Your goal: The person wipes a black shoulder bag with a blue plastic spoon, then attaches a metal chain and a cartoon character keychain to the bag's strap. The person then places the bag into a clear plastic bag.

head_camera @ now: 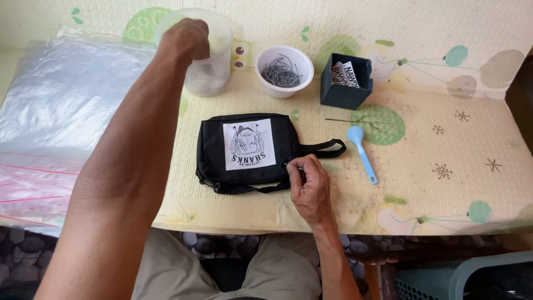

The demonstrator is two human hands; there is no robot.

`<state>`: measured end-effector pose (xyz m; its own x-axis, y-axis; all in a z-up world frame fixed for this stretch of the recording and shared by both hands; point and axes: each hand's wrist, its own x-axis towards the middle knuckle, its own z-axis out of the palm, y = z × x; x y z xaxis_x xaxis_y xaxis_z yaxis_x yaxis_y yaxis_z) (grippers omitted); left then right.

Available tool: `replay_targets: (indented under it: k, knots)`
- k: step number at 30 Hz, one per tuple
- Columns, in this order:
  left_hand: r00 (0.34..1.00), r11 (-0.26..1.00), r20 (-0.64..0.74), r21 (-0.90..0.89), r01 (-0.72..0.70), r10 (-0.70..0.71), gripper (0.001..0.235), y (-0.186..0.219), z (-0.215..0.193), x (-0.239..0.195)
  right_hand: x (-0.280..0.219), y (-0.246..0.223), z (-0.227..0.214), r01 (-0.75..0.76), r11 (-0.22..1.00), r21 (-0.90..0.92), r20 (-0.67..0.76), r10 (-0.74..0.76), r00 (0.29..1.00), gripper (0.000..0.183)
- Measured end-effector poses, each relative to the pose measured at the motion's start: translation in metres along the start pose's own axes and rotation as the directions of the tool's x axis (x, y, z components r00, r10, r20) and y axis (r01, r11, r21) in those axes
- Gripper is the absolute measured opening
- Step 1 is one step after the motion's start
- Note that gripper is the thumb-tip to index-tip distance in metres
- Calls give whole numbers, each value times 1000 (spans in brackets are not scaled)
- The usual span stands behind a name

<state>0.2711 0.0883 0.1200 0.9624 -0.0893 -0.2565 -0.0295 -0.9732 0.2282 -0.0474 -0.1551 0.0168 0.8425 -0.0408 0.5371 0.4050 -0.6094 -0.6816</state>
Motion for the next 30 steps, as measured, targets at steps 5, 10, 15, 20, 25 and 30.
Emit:
replay_targets:
  k: [5,10,15,20,25,30]
  knots:
    - [997,984,56,172,45,-55,50,-12,24,44,1,1,-1,-11,1000,-2,4,11,1000,10]
    - [996,973,85,232,-2,-19,54,-23,35,70,1,2,1,-37,999,16,8,36,999,10]
    - [998,961,54,276,-5,-10,53,-22,40,75,0,3,0,1,1000,-1,-1,-1,1000,10]
    - [1000,970,18,242,-13,9,46,-23,39,71,1,4,0,-10,1000,6,4,10,1000,10]
    - [995,970,-94,241,-21,45,18,-17,27,51,1,3,0,-19,1000,4,-2,19,1000,10]
    - [994,984,-100,175,-35,53,14,-11,2,15,1,4,1,6,1000,5,-8,-6,1000,10]
